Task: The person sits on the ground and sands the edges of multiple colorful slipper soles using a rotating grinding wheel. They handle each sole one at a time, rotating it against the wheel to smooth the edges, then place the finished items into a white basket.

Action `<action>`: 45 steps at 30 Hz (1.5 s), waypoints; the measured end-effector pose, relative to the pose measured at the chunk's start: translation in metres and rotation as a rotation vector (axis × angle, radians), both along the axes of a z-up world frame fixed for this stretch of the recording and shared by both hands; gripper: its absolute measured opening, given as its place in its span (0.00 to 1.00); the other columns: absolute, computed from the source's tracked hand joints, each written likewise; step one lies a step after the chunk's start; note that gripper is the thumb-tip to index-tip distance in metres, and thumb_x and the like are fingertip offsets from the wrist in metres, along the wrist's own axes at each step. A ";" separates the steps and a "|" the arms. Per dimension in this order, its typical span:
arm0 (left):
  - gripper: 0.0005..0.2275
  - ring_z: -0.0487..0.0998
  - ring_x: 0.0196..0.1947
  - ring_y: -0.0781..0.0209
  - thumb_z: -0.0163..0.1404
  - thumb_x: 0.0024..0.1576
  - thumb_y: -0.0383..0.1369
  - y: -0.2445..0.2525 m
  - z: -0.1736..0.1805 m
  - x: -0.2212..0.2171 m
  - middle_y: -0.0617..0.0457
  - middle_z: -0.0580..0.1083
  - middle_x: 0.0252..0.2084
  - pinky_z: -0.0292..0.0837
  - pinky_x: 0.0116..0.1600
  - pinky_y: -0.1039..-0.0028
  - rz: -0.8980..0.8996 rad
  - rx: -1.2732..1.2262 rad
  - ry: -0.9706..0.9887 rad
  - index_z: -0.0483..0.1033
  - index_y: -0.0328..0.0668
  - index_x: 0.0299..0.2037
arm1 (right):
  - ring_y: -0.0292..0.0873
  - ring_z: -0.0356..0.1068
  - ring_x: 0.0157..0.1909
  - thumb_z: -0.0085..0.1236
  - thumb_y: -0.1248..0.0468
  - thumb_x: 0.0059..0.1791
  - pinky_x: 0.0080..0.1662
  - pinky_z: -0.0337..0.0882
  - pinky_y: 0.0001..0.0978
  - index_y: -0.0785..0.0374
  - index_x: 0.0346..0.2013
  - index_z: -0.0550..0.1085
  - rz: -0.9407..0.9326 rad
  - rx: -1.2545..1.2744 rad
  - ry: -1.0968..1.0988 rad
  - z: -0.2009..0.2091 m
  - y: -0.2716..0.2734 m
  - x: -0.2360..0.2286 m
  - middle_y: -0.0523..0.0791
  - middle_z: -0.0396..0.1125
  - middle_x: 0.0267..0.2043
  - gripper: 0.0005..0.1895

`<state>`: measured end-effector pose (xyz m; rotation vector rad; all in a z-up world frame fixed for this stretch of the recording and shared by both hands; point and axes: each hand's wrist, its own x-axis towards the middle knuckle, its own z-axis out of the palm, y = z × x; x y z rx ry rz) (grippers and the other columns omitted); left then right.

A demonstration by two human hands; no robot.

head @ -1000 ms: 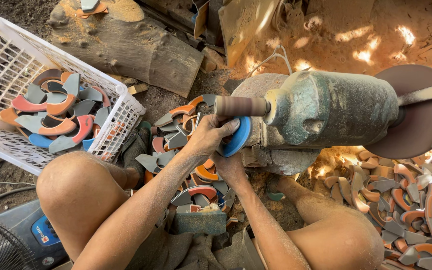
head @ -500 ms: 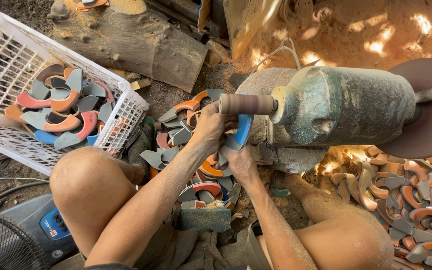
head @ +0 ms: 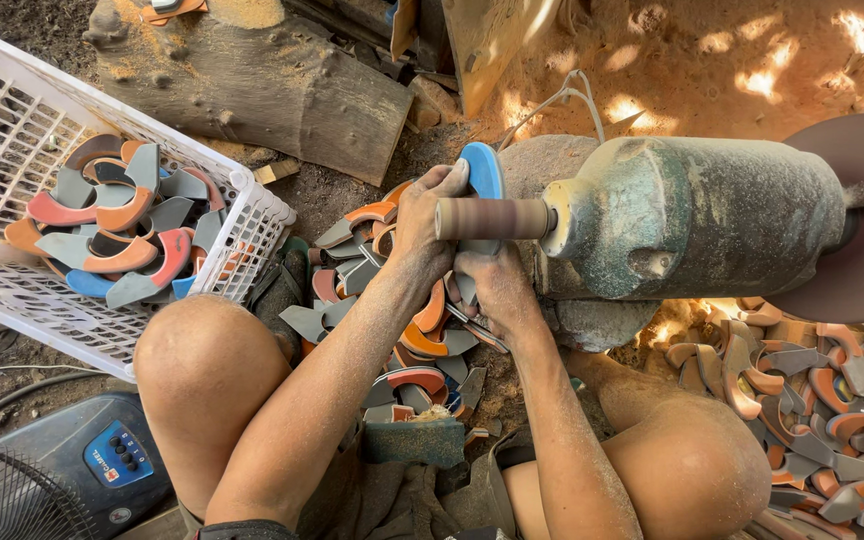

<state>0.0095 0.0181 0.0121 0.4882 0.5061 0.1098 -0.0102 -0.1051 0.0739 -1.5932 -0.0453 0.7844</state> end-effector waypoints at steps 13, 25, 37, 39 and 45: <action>0.07 0.77 0.33 0.66 0.53 0.60 0.27 -0.014 -0.005 -0.035 0.53 0.77 0.37 0.78 0.41 0.73 -0.070 0.149 -0.061 0.76 0.34 0.46 | 0.37 0.67 0.15 0.48 0.64 0.49 0.18 0.71 0.30 0.65 0.26 0.70 -0.005 -0.189 -0.232 -0.039 -0.016 -0.044 0.43 0.66 0.19 0.09; 0.14 0.75 0.32 0.66 0.53 0.64 0.34 -0.017 0.018 -0.077 0.50 0.79 0.39 0.73 0.39 0.74 -0.288 0.447 -0.050 0.79 0.32 0.53 | 0.38 0.71 0.30 0.52 0.65 0.50 0.34 0.75 0.34 0.68 0.42 0.71 0.008 0.058 -0.395 -0.058 -0.018 -0.079 0.46 0.71 0.32 0.10; 0.18 0.82 0.38 0.64 0.56 0.59 0.36 0.025 0.038 -0.072 0.49 0.81 0.41 0.82 0.47 0.72 -0.605 0.635 -0.107 0.77 0.32 0.55 | 0.38 0.72 0.46 0.55 0.64 0.55 0.49 0.74 0.34 0.65 0.48 0.73 0.015 0.312 -0.086 -0.042 0.001 -0.095 0.43 0.71 0.44 0.10; 0.17 0.82 0.39 0.66 0.56 0.59 0.35 0.024 0.037 -0.069 0.50 0.81 0.41 0.81 0.47 0.73 -0.583 0.629 -0.139 0.77 0.33 0.55 | 0.36 0.71 0.45 0.55 0.63 0.54 0.48 0.74 0.33 0.64 0.49 0.73 -0.014 0.352 -0.050 -0.038 0.004 -0.094 0.42 0.71 0.43 0.11; 0.14 0.82 0.37 0.66 0.56 0.60 0.34 0.023 0.026 -0.066 0.51 0.82 0.39 0.81 0.47 0.73 -0.589 0.670 -0.096 0.78 0.35 0.53 | 0.40 0.73 0.37 0.55 0.64 0.56 0.43 0.75 0.35 0.68 0.44 0.74 0.025 0.394 -0.023 -0.033 0.005 -0.092 0.45 0.72 0.37 0.08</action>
